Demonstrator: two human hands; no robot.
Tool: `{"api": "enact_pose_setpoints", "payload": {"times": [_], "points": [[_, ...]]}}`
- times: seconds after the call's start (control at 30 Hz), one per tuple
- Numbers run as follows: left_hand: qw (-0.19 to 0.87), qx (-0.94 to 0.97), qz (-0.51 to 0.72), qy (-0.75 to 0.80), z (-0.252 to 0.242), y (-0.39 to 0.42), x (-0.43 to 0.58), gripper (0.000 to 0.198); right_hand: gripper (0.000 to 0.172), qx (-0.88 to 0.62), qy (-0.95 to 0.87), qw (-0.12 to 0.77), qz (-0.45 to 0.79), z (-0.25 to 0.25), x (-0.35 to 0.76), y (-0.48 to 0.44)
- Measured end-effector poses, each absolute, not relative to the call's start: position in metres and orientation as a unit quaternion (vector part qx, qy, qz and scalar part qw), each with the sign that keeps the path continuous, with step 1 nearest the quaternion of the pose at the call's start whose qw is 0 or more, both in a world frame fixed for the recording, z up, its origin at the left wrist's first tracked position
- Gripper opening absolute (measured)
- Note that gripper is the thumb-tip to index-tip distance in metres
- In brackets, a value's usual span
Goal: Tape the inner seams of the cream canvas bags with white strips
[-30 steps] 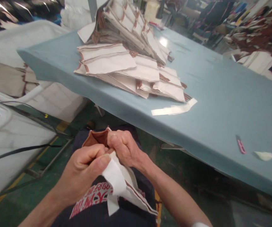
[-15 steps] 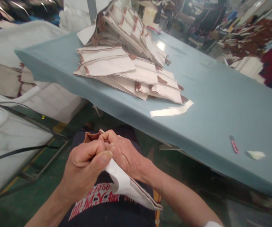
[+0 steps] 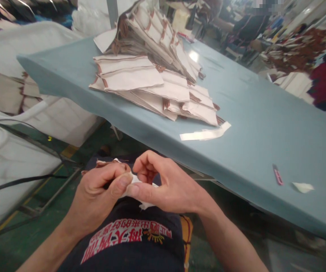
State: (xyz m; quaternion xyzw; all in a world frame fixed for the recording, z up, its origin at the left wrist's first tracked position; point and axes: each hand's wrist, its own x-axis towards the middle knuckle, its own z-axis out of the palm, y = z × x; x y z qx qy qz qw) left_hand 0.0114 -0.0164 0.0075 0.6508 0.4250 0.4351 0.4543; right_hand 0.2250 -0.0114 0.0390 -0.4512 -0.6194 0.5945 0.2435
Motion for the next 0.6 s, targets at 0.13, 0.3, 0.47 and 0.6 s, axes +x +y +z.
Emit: {"api": "enact_pose_setpoints", "payload": {"times": [0.13,0.3,0.47,0.6], "points": [[0.437,0.652,0.432,0.444,0.005,-0.019,0.013,0.042,0.043,-0.462,-0.605,0.203,0.616,0.03,0.214,-0.015],[0.466,0.619,0.41,0.481,0.001,-0.027,0.017,0.04,0.055,-0.429,-0.533,0.204,0.7,0.009,0.204,-0.018],[0.515,0.522,0.427,0.529,-0.02,-0.037,0.025,0.053,0.074,-0.38,-0.423,0.213,0.795,-0.012,0.199,-0.022],[0.558,0.488,0.423,0.522,-0.033,-0.04,0.023,0.059,0.077,-0.396,-0.428,0.213,0.784,-0.015,0.201,-0.024]]}}
